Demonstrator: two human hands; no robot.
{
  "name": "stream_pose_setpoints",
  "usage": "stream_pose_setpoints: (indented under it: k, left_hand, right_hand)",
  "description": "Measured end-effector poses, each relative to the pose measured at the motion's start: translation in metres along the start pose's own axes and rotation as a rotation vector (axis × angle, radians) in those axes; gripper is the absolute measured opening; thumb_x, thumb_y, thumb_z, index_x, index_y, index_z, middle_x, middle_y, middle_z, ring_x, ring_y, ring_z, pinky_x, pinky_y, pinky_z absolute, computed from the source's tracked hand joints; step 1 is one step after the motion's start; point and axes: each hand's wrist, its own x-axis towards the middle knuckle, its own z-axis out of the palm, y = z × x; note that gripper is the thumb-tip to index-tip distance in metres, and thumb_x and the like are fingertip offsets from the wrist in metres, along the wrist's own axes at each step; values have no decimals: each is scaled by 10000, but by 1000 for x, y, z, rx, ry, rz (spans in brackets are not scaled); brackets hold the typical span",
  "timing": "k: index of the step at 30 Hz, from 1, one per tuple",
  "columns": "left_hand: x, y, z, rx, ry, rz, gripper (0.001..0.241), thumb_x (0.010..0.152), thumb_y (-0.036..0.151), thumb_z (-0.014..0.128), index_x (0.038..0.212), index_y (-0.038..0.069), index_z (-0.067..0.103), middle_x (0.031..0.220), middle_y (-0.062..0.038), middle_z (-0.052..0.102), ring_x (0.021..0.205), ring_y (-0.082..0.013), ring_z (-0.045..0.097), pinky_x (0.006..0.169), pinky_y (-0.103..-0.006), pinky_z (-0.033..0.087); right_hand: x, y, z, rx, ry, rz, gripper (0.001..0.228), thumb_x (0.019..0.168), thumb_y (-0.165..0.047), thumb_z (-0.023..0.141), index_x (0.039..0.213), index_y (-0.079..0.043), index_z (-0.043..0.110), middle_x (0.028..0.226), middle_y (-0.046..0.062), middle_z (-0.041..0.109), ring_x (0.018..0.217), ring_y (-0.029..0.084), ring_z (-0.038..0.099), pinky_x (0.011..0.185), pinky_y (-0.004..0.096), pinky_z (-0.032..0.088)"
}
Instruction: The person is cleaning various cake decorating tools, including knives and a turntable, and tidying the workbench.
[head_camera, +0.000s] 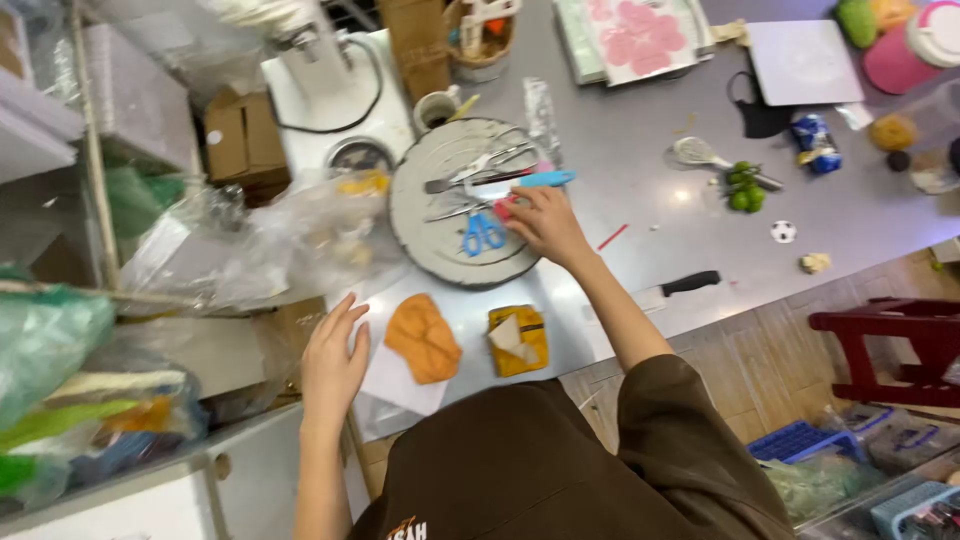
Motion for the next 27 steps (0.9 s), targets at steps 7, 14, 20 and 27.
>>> stream_pose_setpoints:
  k: [7, 14, 20, 27]
  left_hand:
    - [-8, 62, 48, -10, 101, -168, 285, 978, 187, 615, 1235, 99, 702, 1431, -115, 635, 1282, -344, 605, 1052, -424, 474]
    - [-30, 84, 121, 80, 57, -309, 319, 989, 234, 606, 1255, 84, 700, 1440, -121, 624, 1290, -352, 591, 1063, -433, 456]
    - [-16, 113, 158, 59, -19, -351, 320, 977, 255, 609, 1235, 90, 701, 1406, -112, 645, 1285, -334, 607, 1055, -416, 476]
    - [33, 166, 165, 16, -164, -446, 349, 931, 229, 602, 1250, 116, 687, 1472, -50, 624, 896, -334, 657, 879, -396, 524]
  right_hand:
    - [-64, 215, -67, -169, 102, 146, 295, 868, -66, 692, 1155, -98, 757, 1242, 150, 694, 1144, 363, 624, 986, 480, 500]
    - [-211, 452, -161, -432, -108, 896, 330, 815, -310, 788, 1045, -74, 764, 1044, 157, 743, 998, 354, 693, 856, 480, 544]
    - [-231, 428, -146, -241, 35, 948, 547, 848, -572, 817, 929, -37, 743, 910, 182, 727, 848, 348, 691, 755, 469, 539]
    - [-246, 410, -153, 56, 292, 904, 323, 848, -319, 796, 934, -16, 725, 879, 126, 703, 781, 222, 653, 719, 348, 515]
